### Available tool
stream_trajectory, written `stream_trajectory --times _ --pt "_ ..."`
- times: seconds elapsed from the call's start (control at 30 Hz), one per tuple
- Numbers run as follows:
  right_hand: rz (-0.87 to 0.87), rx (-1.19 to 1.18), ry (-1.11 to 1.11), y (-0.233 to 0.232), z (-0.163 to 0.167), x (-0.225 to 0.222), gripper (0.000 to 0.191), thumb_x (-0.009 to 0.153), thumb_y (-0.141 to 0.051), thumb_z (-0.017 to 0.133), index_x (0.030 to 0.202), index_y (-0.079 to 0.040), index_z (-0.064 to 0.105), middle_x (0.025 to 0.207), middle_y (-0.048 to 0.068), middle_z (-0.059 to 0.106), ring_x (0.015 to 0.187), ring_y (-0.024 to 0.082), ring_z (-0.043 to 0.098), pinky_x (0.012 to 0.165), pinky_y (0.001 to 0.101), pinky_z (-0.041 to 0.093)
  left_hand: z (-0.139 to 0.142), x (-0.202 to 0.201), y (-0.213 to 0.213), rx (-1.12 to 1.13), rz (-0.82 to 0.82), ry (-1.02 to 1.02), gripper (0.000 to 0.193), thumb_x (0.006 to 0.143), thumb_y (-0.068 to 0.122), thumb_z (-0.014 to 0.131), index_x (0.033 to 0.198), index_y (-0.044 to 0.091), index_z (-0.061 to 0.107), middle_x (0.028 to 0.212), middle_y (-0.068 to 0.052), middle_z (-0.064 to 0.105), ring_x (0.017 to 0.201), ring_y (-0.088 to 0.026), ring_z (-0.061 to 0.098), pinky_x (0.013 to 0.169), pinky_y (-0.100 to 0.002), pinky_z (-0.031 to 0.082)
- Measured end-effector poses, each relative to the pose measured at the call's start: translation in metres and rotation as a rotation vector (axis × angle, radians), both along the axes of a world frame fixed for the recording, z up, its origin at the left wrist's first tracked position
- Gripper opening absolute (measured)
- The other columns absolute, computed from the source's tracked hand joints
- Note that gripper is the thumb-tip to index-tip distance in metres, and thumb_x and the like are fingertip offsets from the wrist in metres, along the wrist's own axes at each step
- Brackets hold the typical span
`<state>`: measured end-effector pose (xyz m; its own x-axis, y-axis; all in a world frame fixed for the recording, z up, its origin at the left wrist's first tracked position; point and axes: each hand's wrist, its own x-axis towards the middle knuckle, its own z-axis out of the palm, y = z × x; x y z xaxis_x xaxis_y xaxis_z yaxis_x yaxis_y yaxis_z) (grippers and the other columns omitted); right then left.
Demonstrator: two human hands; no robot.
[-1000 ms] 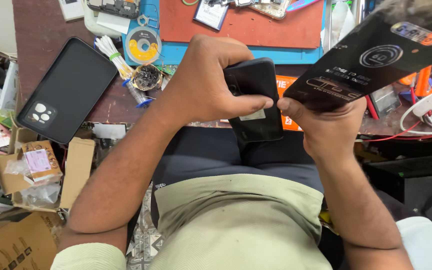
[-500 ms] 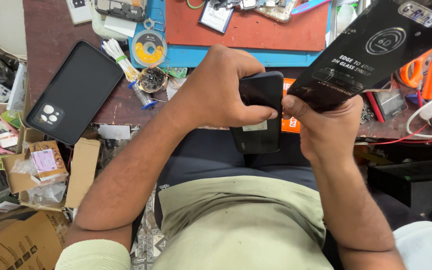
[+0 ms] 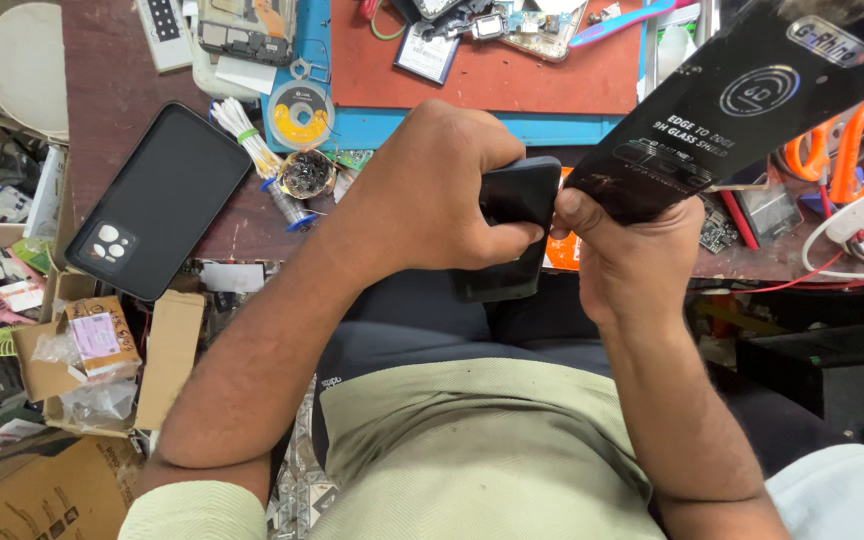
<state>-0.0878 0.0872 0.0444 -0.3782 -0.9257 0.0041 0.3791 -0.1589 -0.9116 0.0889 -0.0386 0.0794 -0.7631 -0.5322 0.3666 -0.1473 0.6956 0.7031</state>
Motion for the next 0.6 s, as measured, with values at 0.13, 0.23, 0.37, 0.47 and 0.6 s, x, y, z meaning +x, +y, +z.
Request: stream_trajectory --times 0.13,0.23,0.37,0.47,0.6 --pt "-0.022 -0.025 -0.037 0.000 0.004 0.003 0.016 0.091 0.012 0.080 0.101 0.003 0.071 0.088 0.012 0.071 0.074 0.019 0.066 0.067 0.0299 0.053 0.011 0.001 0.001 0.021 -0.027 0.041 0.041 0.065 0.027 0.088 0.070 0.000 0.058 0.071 -0.016 0.060 0.068 -0.038 0.060 0.061 -0.046 0.047" --pt "-0.054 -0.111 -0.049 -0.004 0.007 0.002 0.014 0.094 0.012 0.081 0.096 0.005 0.070 0.089 0.012 0.070 0.078 0.020 0.066 0.073 0.0309 0.054 0.022 -0.003 -0.001 -0.102 0.033 -0.013 0.046 0.064 0.027 0.090 0.068 -0.002 0.055 0.069 -0.018 0.056 0.069 -0.041 0.058 0.064 -0.049 0.046" --pt "-0.083 -0.143 0.022 -0.016 0.012 -0.007 0.018 0.092 0.011 0.083 0.100 0.002 0.070 0.087 0.012 0.071 0.076 0.020 0.067 0.072 0.0318 0.056 0.030 -0.010 -0.012 -0.247 0.050 0.008 0.040 0.066 0.028 0.090 0.074 0.001 0.062 0.075 -0.016 0.061 0.075 -0.040 0.062 0.066 -0.050 0.050" --pt "-0.021 -0.111 0.081 -0.027 0.008 -0.017 0.018 0.091 0.010 0.083 0.100 0.003 0.070 0.090 0.012 0.073 0.081 0.021 0.070 0.077 0.0326 0.058 0.033 -0.011 -0.024 -0.283 0.045 -0.043 0.037 0.064 0.028 0.091 0.075 0.003 0.065 0.075 -0.013 0.064 0.074 -0.038 0.064 0.065 -0.049 0.050" --pt "0.003 -0.090 0.054 -0.029 -0.013 -0.020 0.021 0.085 0.008 0.084 0.098 0.002 0.070 0.091 0.011 0.073 0.083 0.020 0.073 0.082 0.0335 0.062 0.038 -0.010 -0.023 -0.255 0.002 -0.016 0.041 0.061 0.032 0.093 0.083 0.008 0.069 0.080 -0.008 0.067 0.076 -0.033 0.066 0.065 -0.046 0.050"
